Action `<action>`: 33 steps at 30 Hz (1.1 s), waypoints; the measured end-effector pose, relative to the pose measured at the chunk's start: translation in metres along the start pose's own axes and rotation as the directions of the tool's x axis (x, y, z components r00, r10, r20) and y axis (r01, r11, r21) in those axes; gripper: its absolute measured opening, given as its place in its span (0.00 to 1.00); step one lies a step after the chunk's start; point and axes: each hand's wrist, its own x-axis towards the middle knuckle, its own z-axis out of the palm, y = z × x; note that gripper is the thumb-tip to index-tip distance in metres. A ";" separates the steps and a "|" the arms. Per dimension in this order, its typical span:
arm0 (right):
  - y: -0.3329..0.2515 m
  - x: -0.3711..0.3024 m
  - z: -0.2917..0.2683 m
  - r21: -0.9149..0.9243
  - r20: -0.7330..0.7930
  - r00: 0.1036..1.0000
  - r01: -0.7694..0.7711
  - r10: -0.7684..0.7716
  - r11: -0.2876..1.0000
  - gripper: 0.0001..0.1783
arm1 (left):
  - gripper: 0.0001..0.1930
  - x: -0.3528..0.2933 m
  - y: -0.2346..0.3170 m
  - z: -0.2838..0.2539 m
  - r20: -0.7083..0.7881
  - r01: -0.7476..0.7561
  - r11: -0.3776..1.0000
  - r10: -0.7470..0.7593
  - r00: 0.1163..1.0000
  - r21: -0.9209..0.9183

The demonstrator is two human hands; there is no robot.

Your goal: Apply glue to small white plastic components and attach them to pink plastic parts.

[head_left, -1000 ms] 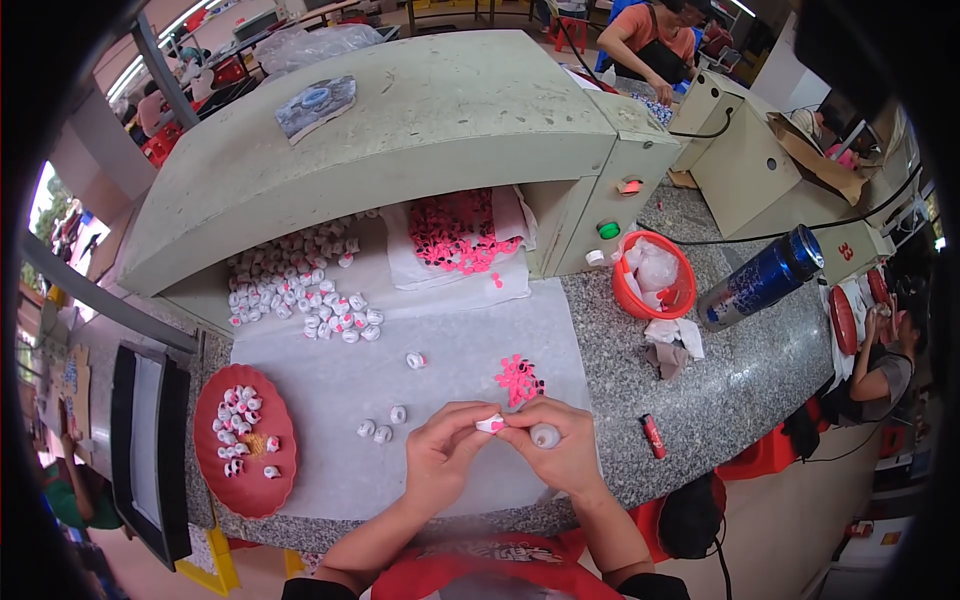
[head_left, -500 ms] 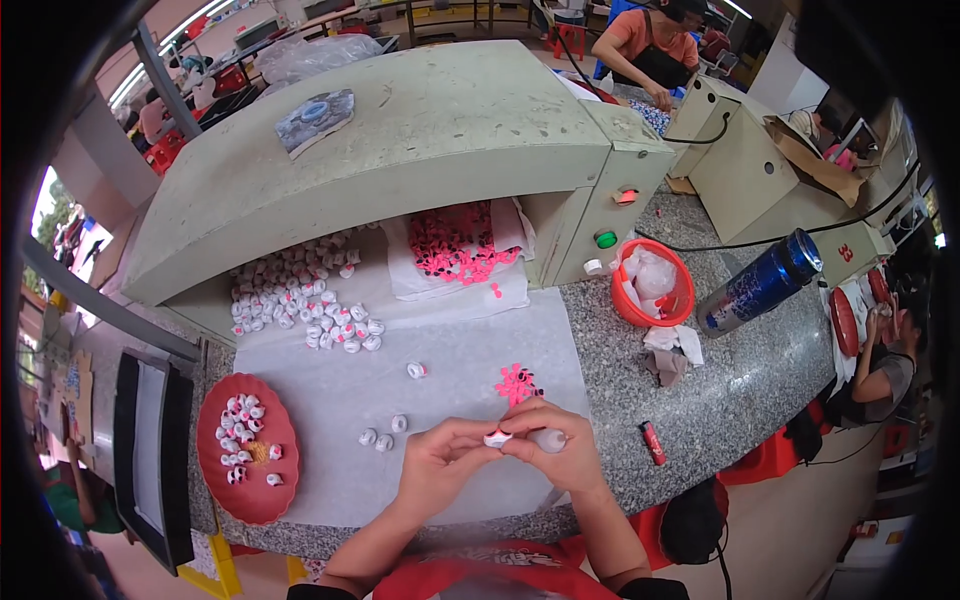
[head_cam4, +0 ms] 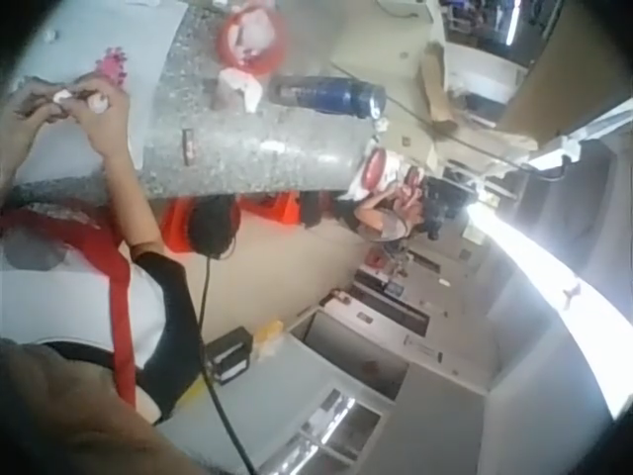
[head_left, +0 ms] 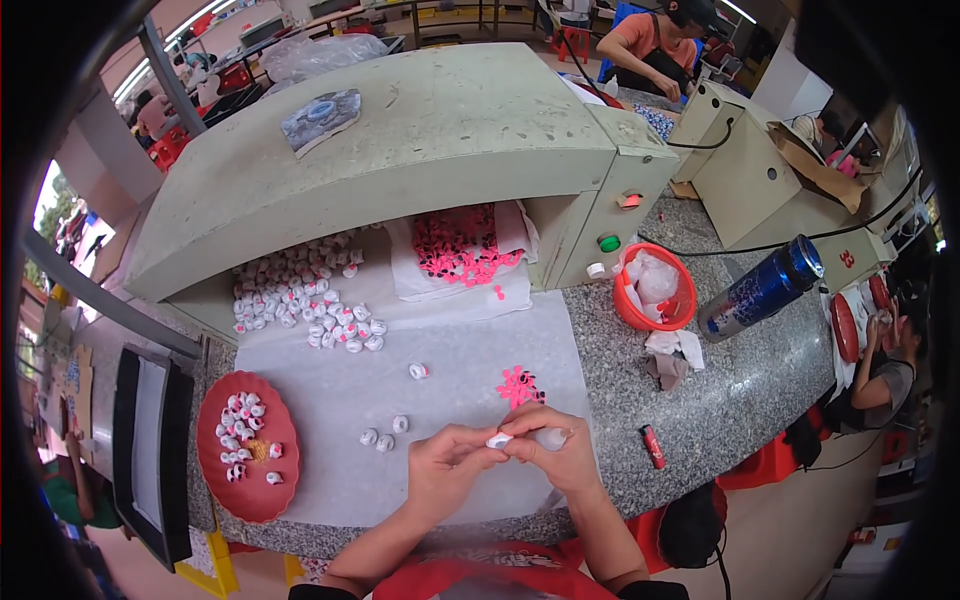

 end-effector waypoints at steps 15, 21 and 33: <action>-0.002 -0.002 0.017 -0.204 -0.179 0.976 0.086 -0.123 0.975 0.13 | 0.13 0.009 0.009 -0.001 -0.027 0.011 0.987 -0.016 1.000 -0.158; -0.001 -0.001 0.017 -0.205 -0.162 0.972 0.136 -0.170 0.969 0.14 | 0.14 0.008 0.004 0.000 0.006 -0.090 0.994 0.090 0.996 -0.066; 0.028 0.010 0.025 -0.301 -0.082 0.994 0.041 -0.069 0.953 0.14 | 0.09 -0.021 0.013 -0.142 -0.633 0.069 0.834 0.359 0.686 0.547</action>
